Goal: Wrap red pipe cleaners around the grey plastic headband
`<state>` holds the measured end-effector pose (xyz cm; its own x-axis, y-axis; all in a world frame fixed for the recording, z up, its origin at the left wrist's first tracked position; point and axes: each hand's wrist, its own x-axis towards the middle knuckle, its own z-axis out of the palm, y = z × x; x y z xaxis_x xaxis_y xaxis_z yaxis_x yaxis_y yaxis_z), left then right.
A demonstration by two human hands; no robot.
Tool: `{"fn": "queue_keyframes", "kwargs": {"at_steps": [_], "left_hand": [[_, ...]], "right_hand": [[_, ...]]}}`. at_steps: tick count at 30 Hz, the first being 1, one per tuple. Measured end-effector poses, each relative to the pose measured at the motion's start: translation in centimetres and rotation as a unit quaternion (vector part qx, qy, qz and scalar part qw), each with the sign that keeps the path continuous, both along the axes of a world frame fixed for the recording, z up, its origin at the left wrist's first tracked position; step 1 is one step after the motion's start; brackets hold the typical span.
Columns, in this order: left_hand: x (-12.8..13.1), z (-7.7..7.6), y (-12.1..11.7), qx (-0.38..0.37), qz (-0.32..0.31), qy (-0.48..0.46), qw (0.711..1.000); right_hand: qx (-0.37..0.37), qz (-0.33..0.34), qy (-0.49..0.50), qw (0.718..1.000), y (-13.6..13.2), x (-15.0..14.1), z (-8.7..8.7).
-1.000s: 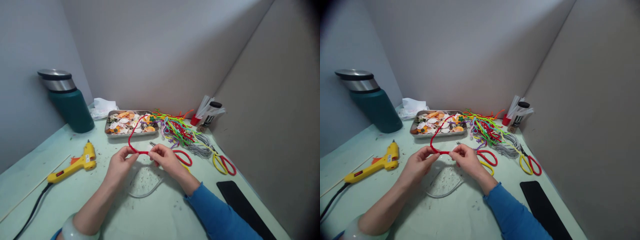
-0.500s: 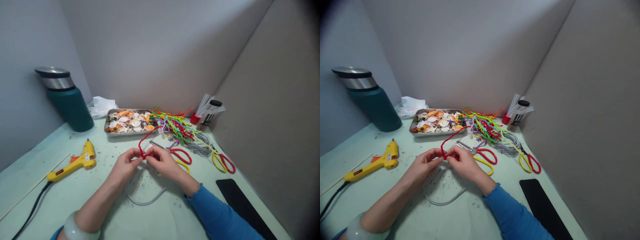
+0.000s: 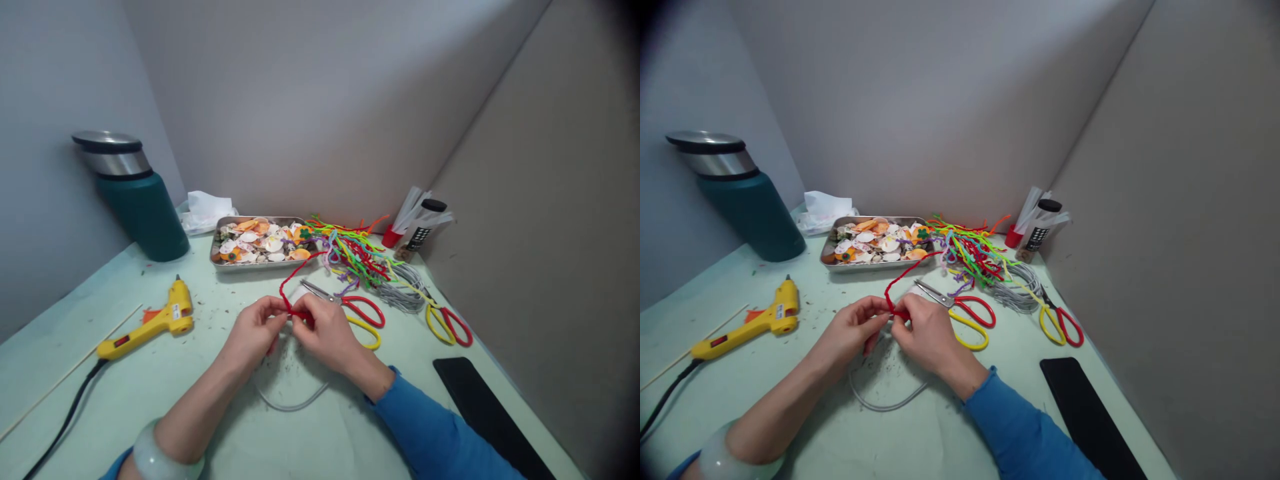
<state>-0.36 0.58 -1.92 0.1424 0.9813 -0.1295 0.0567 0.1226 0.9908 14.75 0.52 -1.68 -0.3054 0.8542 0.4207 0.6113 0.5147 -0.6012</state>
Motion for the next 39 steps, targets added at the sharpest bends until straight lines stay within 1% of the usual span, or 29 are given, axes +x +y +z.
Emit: {"fn": "queue_keyframes", "kwargs": {"at_steps": [2, 6, 11, 13, 15, 20, 24, 26, 28, 31, 35, 37, 39], "left_hand": [[0.0, -0.1, 0.0, 0.001, 0.0, 0.005, 1.0], [0.0, -0.2, -0.1, -0.003, 0.005, 0.011, 1.0], [-0.1, -0.1, -0.1, -0.003, 0.03, 0.079, 0.996], [-0.2, 0.1, -0.1, 0.017, 0.036, 0.098, 0.994], [-0.3, 0.2, -0.1, 0.035, 0.034, 0.104, 0.993], [-0.3, -0.1, 0.1, 0.029, 0.02, 0.112, 0.993], [-0.2, -0.7, 0.3, 0.034, 0.001, 0.104, 0.994], [-0.3, -0.8, 0.4, 0.035, -0.005, 0.102, 0.994], [-0.3, -0.8, 0.4, 0.034, -0.006, 0.103, 0.994], [-0.3, -0.4, 0.3, 0.031, 0.002, 0.106, 0.994], [-0.3, 0.0, 0.1, 0.041, 0.006, 0.118, 0.992], [-0.4, 0.1, 0.0, 0.043, 0.003, 0.124, 0.991], [-0.4, 0.1, 0.0, 0.033, -0.001, 0.121, 0.992]], "right_hand": [[0.001, -0.011, -0.005, 1.0, -0.1, -0.1, -0.1], [-0.009, -0.011, 0.002, 1.0, -0.1, -0.2, -0.3], [-0.02, 0.011, 0.023, 0.999, 0.0, -0.1, -0.3], [-0.036, 0.022, 0.037, 0.998, 0.2, 0.1, -0.2], [-0.076, 0.032, 0.07, 0.994, 0.4, 0.3, -0.2], [-0.217, 0.054, 0.171, 0.96, 1.3, 0.6, -0.3], [-0.285, 0.071, 0.232, 0.927, 1.5, 0.5, -0.2], [-0.315, 0.068, 0.269, 0.908, 1.4, 0.5, 0.1], [-0.336, 0.068, 0.288, 0.894, 1.3, 0.5, 0.4], [-0.346, 0.073, 0.296, 0.887, 1.2, 0.6, 0.7], [-0.349, 0.077, 0.302, 0.884, 1.3, 0.7, 0.4], [-0.334, 0.085, 0.295, 0.891, 1.4, 0.7, 0.1], [-0.298, 0.102, 0.276, 0.908, 1.5, 0.8, -0.1]]}}
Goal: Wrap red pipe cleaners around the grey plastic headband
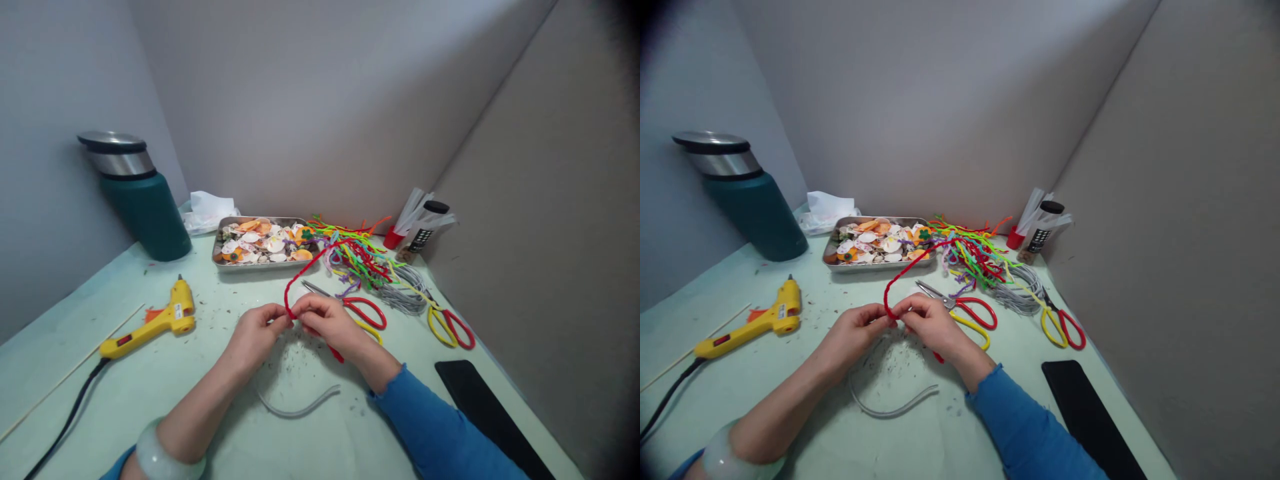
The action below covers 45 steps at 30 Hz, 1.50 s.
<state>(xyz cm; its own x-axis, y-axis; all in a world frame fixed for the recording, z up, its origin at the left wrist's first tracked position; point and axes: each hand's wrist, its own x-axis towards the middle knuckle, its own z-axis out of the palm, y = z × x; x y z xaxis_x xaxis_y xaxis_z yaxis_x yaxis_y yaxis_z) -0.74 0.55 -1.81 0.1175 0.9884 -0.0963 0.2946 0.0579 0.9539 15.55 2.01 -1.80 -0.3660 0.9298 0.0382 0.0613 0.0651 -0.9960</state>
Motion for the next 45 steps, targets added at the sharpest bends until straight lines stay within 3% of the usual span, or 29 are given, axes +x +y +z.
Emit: {"fn": "queue_keyframes", "kwargs": {"at_steps": [6, 13, 16, 19, 21, 23, 28, 45], "left_hand": [[0.2, 0.4, 0.0, -0.094, 0.01, -0.058, 0.994], [0.4, 0.9, -0.1, -0.128, 0.027, -0.076, 0.989], [0.4, 1.0, -0.2, -0.128, 0.031, -0.079, 0.988], [0.3, 1.4, -0.2, -0.129, 0.037, -0.106, 0.985], [0.3, 1.5, -0.3, -0.133, 0.035, -0.127, 0.982], [0.2, 1.5, -0.4, -0.135, 0.024, -0.153, 0.979], [0.0, 1.2, -0.2, -0.114, 0.026, -0.178, 0.977], [-0.2, 0.6, 0.3, 0.052, -0.018, -0.004, 0.998]], "right_hand": [[0.176, 0.021, -0.093, 0.98, 0.0, 0.3, -0.5], [0.218, 0.065, -0.101, 0.969, 0.0, 0.8, -0.3], [0.15, 0.069, -0.053, 0.985, 0.0, 0.9, 0.0], [-0.003, 0.032, 0.016, 0.999, 0.0, 0.9, 0.1], [-0.096, 0.005, 0.074, 0.993, 0.1, 0.8, 0.0], [-0.144, -0.002, 0.112, 0.983, 0.2, 0.8, -0.1], [-0.188, 0.037, 0.099, 0.976, 0.4, 1.1, -0.1], [-0.258, 0.072, 0.189, 0.945, 0.5, 1.1, -0.4]]}}
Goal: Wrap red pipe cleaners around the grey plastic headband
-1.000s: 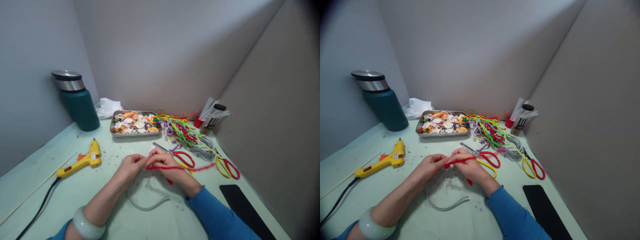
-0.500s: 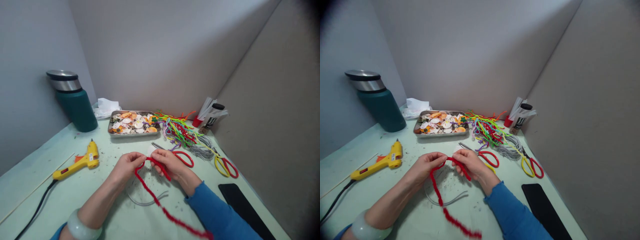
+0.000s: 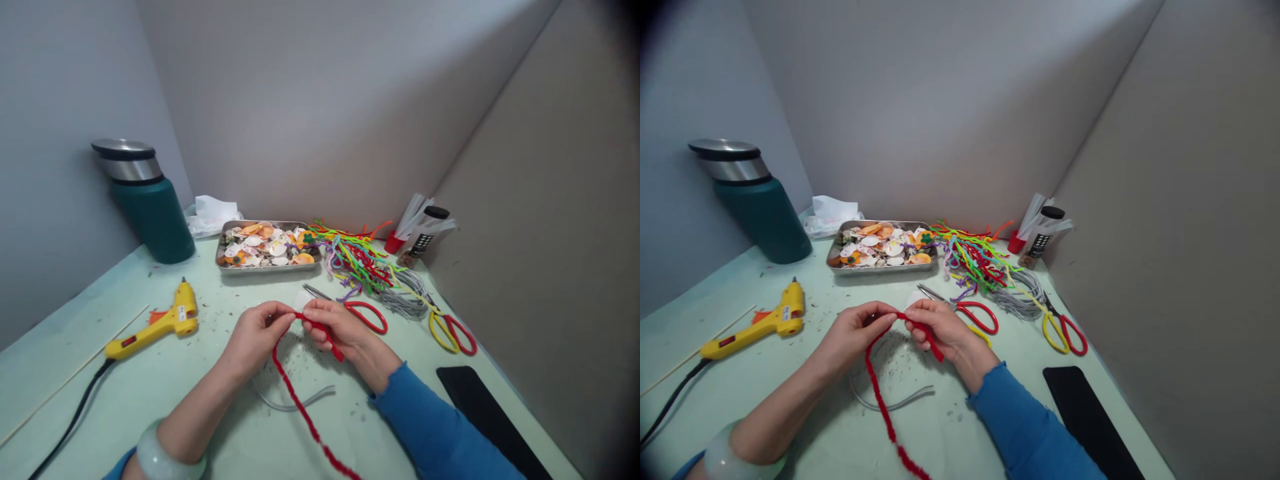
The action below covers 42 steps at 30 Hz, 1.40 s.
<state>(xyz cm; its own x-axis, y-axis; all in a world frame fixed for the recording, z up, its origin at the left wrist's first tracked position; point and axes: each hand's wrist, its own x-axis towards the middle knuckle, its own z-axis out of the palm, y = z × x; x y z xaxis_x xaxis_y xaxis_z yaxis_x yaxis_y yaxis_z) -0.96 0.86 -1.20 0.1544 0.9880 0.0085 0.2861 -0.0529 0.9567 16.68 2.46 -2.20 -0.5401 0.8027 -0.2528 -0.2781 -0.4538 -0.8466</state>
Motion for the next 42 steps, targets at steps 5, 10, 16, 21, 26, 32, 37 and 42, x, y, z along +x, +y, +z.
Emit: {"fn": "queue_keyframes", "kwargs": {"at_steps": [5, 10, 16, 21, 26, 32, 37, 42], "left_hand": [[0.1, 0.7, -0.3, -0.016, 0.0, -0.022, 1.0], [0.2, 1.1, -0.5, -0.022, -0.016, -0.04, 0.999], [0.3, 0.7, -0.4, -0.034, -0.008, -0.053, 0.998], [0.2, 0.7, -0.3, -0.026, 0.011, -0.049, 0.998], [0.0, 0.3, -0.1, -0.04, 0.05, -0.036, 0.997], [-0.2, -0.3, 0.1, 0.031, 0.048, 0.04, 0.998], [-0.3, 0.1, 0.1, 0.049, 0.039, 0.05, 0.997], [-0.2, 0.7, -0.1, -0.001, 0.034, 0.001, 0.999]], "right_hand": [[-0.036, 0.017, 0.038, 0.998, 0.1, 0.2, -0.2], [-0.066, 0.038, 0.092, 0.993, 0.1, 0.3, -0.3], [-0.047, 0.035, 0.107, 0.993, -0.1, 0.1, -0.4], [-0.013, 0.003, 0.087, 0.996, -0.1, -0.1, -0.2], [0.02, -0.021, 0.051, 0.998, 0.1, -0.2, -0.2], [0.033, -0.031, 0.038, 0.998, 0.3, 0.0, -0.7], [0.036, -0.019, 0.071, 0.997, 0.5, 0.3, -1.1], [0.037, -0.007, 0.106, 0.994, 0.4, 0.4, -0.9]]}}
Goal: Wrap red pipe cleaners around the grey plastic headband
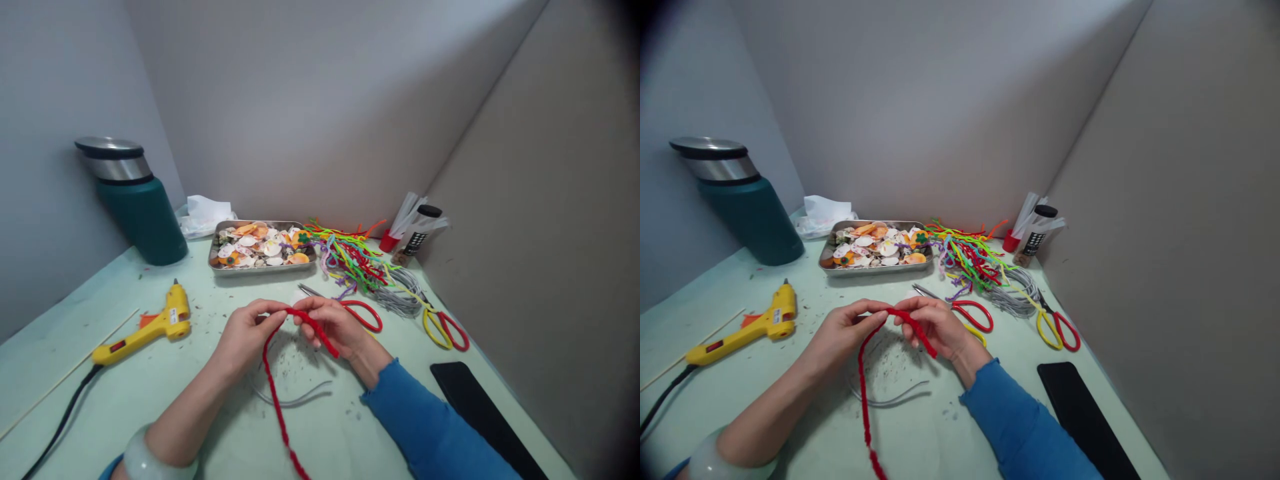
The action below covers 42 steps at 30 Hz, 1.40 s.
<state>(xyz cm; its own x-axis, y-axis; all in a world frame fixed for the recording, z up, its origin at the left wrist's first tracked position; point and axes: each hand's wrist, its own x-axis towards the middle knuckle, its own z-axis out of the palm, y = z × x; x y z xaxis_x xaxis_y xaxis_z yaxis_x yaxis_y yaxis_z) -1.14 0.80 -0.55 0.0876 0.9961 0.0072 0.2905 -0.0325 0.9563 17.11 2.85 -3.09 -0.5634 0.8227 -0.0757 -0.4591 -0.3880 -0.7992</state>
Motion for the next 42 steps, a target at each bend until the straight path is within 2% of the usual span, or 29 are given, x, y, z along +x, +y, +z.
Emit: {"fn": "queue_keyframes", "kwargs": {"at_steps": [12, 18, 21, 23, 26, 29, 33, 37, 42], "left_hand": [[0.1, 0.6, -0.1, -0.007, -0.031, -0.013, 0.999], [0.0, 0.9, -0.3, 0.051, -0.049, 0.017, 0.997], [0.2, 0.6, -0.3, 0.017, -0.024, -0.028, 0.999], [0.3, 0.3, -0.3, -0.02, -0.003, -0.07, 0.997], [0.4, -0.2, -0.2, -0.056, 0.011, -0.114, 0.992], [0.4, -0.4, -0.2, -0.066, 0.011, -0.128, 0.99], [0.7, -0.3, -0.4, -0.074, -0.01, -0.163, 0.984], [1.0, 0.0, -0.8, -0.115, -0.017, -0.231, 0.966], [1.1, 0.2, -0.9, -0.177, -0.014, -0.269, 0.947]], "right_hand": [[-0.015, 0.026, 0.027, 0.999, -0.5, 0.0, 0.4], [-0.017, 0.044, 0.048, 0.998, -0.6, 0.0, 0.5], [-0.029, 0.035, 0.033, 0.998, -0.4, -0.2, 0.3], [-0.033, 0.014, -0.017, 0.999, -0.3, -0.4, 0.0], [-0.002, 0.015, -0.089, 0.996, -0.4, -0.9, -0.5], [0.057, 0.024, -0.1, 0.993, -0.9, -1.6, -0.7], [0.117, -0.027, -0.13, 0.984, -1.7, -2.4, -0.5], [0.053, -0.033, -0.091, 0.994, -1.7, -2.8, -0.7], [-0.018, 0.026, -0.012, 0.999, -1.5, -2.8, -1.4]]}}
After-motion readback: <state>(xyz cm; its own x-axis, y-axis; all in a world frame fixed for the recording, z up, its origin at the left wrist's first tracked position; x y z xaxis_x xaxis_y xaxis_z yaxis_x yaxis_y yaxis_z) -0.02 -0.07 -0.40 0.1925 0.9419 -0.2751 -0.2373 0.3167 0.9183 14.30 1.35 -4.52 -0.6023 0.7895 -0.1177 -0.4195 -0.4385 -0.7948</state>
